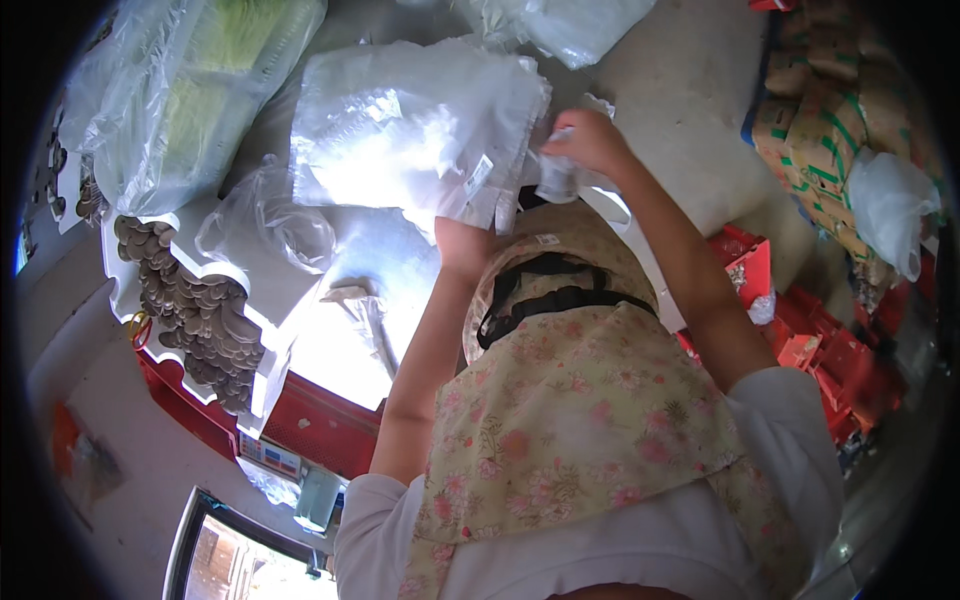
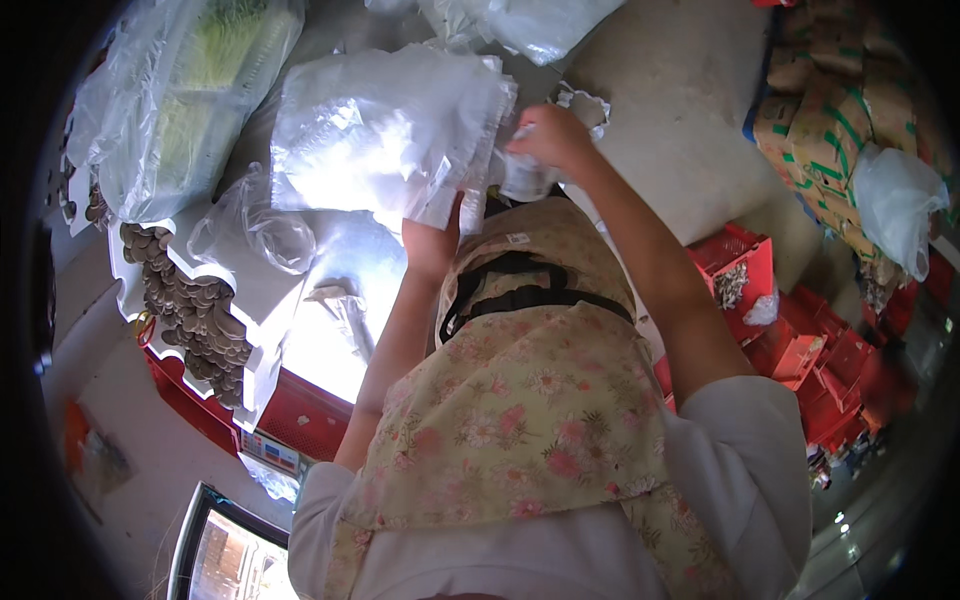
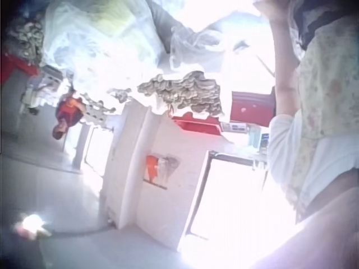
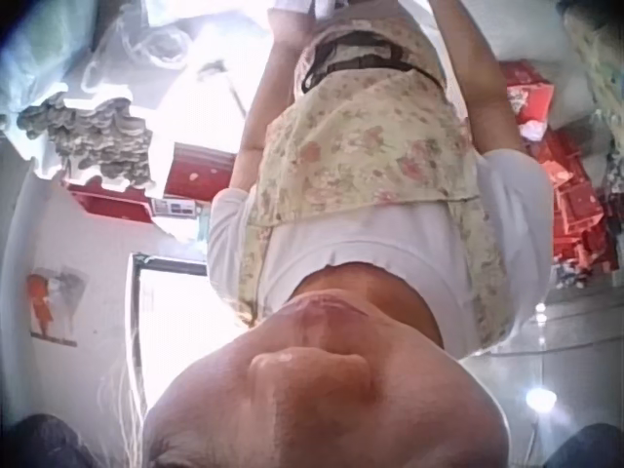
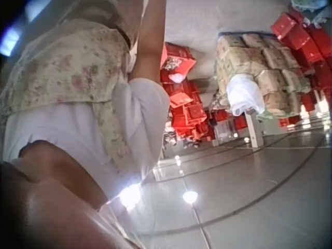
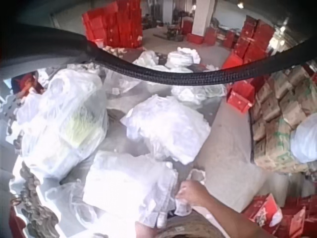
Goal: The person repeatedly tears off printed labels from a roll and affixes them to small clear plastic bags on a table. The person handles the bags and labels by hand, placing each labeled bag back on the table. The workspace contains stacks of similar bags, red crates, and cardboard boxes.
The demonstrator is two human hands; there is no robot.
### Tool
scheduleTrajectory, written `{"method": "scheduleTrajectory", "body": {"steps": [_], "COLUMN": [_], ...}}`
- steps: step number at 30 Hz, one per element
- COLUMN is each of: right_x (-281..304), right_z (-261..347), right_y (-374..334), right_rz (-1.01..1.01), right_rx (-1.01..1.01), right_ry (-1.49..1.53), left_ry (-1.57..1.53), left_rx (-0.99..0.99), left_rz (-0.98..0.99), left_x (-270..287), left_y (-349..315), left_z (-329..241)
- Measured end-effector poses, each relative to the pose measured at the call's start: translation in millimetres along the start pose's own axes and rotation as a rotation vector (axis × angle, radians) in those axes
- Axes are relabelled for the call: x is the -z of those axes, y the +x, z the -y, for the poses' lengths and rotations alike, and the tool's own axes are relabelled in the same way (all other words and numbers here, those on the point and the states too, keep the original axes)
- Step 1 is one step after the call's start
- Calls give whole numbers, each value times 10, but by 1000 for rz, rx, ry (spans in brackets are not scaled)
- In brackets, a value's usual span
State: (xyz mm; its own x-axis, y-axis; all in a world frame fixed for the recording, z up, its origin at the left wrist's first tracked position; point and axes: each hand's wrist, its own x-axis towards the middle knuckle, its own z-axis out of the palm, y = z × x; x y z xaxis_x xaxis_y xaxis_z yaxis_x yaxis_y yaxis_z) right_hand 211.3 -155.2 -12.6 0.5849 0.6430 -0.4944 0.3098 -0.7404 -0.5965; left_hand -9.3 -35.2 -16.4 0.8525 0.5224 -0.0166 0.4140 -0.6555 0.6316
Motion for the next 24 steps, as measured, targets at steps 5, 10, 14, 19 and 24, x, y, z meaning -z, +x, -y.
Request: {"method": "scheduleTrajectory", "body": {"steps": [5, 10, 14, 19, 24], "right_x": [561, 756, 778, 919, 2366], "right_z": [-392, -198, -182, -240, -1064], "right_y": [-328, -690, -826, -893, -1091], "right_rz": [36, -119, -367, -320, -704], "right_rx": [197, 161, 406, 126, 82], "right_ry": [220, -85, -510, -407, -458], "left_ry": [-204, -127, -219, -478, -952], "left_rx": [113, -17, 115, 245, 581], "left_rz": [-41, -55, -18, -104, -514], "left_x": [183, 149, 350, 436, 1238], "left_y": [131, 128, 210, 292, 709], "left_z": [-164, 101, 58, 440, 1296]}}
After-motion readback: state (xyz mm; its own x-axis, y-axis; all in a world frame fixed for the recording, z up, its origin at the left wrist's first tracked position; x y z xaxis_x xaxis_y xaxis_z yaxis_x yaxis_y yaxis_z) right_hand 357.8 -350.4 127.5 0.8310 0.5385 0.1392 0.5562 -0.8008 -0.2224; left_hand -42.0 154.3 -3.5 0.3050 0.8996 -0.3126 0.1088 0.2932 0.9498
